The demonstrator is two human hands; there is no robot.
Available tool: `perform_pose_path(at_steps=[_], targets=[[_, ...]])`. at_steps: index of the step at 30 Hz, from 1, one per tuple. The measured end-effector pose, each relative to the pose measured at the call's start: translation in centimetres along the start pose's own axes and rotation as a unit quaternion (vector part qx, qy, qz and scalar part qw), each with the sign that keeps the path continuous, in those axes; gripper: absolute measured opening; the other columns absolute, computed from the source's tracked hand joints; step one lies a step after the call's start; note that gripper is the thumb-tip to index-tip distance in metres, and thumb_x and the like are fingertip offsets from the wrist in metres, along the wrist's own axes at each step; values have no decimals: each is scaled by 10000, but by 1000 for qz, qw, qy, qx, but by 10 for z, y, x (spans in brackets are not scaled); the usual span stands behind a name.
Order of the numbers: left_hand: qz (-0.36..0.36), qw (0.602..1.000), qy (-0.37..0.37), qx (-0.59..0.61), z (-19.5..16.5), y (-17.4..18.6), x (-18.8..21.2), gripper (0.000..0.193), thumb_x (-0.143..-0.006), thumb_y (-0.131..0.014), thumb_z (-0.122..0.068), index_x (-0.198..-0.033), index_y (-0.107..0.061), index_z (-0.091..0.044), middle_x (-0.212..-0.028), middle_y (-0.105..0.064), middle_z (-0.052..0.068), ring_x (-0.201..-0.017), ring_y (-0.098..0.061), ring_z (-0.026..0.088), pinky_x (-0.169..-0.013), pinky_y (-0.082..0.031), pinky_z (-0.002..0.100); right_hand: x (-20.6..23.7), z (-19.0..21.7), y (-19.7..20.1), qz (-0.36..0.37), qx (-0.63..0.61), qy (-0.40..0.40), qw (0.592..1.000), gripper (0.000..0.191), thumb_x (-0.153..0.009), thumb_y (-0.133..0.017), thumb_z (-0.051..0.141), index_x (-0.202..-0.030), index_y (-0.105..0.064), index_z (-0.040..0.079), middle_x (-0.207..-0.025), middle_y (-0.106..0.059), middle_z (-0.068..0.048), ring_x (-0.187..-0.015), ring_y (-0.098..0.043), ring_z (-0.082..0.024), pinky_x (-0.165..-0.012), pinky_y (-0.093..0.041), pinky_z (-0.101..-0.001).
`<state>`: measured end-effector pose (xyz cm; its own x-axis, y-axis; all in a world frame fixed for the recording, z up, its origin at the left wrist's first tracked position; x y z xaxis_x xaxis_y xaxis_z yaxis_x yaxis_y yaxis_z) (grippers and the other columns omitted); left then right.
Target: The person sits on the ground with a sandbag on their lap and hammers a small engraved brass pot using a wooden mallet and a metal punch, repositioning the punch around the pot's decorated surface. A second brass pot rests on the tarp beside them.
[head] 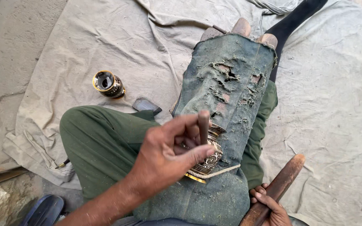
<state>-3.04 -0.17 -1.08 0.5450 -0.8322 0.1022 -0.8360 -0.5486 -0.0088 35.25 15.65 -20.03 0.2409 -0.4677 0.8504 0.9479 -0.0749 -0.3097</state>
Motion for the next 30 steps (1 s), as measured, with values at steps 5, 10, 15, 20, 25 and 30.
perform_pose_path(at_steps=[5, 10, 15, 20, 25, 30], targets=[[-111, 859, 102, 489, 19, -11, 11, 380, -916, -744, -108, -1245, -564, -47, -873, -704, 109, -789, -735, 187, -654, -625, 275, 5, 11, -25, 37, -5, 23, 999, 428, -849, -594, -98, -1238, -510, 63, -969, -558, -52, -836, -679, -147, -739, -631, -267], [-243, 821, 124, 501, 14, 6, -22, 344, -899, -741, -102, -1190, -563, -63, -916, -698, 46, -816, -725, 157, -704, -626, 253, -16, 21, -28, 76, 21, -69, 995, 391, -855, -674, 53, -1212, -519, 96, -894, -566, -63, -722, -636, -157, -610, -603, -279], [-124, 954, 70, 263, 1, -1, 2, 391, -870, -774, -80, -1225, -626, -11, -868, -683, 65, -763, -686, 130, -645, -636, 279, -28, 17, -25, -38, 63, 10, 997, 407, -904, -654, 22, -1281, -499, 16, -913, -564, -103, -786, -618, -149, -665, -586, -258], [-84, 995, -47, 39, -5, -12, 11, 432, -863, -804, -59, -1261, -644, -9, -904, -685, 28, -848, -707, 60, -697, -676, 232, 2, 38, -38, -40, 231, 97, 967, 555, -853, -672, -43, -1361, -459, 23, -860, -594, -156, -767, -645, -234, -623, -559, -369], [-97, 993, -48, 51, -5, -21, 9, 405, -901, -779, -48, -1269, -611, -22, -895, -693, 41, -819, -713, 71, -679, -675, 238, 64, 88, -87, 117, 417, 358, 827, 752, -772, -662, -95, -1458, -360, -26, -823, -632, -182, -856, -735, -285, -795, -638, -465], [-139, 988, -55, -40, -2, -29, 13, 430, -902, -794, -82, -1284, -600, -48, -869, -726, 51, -772, -739, 88, -645, -674, 239, 107, 119, -142, 69, 523, 343, 777, 607, -740, -740, -191, -1283, -489, -86, -909, -686, -223, -919, -722, -321, -814, -602, -525]])
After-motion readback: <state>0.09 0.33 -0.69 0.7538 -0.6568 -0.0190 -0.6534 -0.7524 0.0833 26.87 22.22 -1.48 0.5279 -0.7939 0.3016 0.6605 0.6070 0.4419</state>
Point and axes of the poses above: each hand's wrist, its own x-axis away from the middle knuckle, its own y-axis out of the back of the hand, z = x × y, the point moved 2 cm from there along -x, towards the middle knuckle
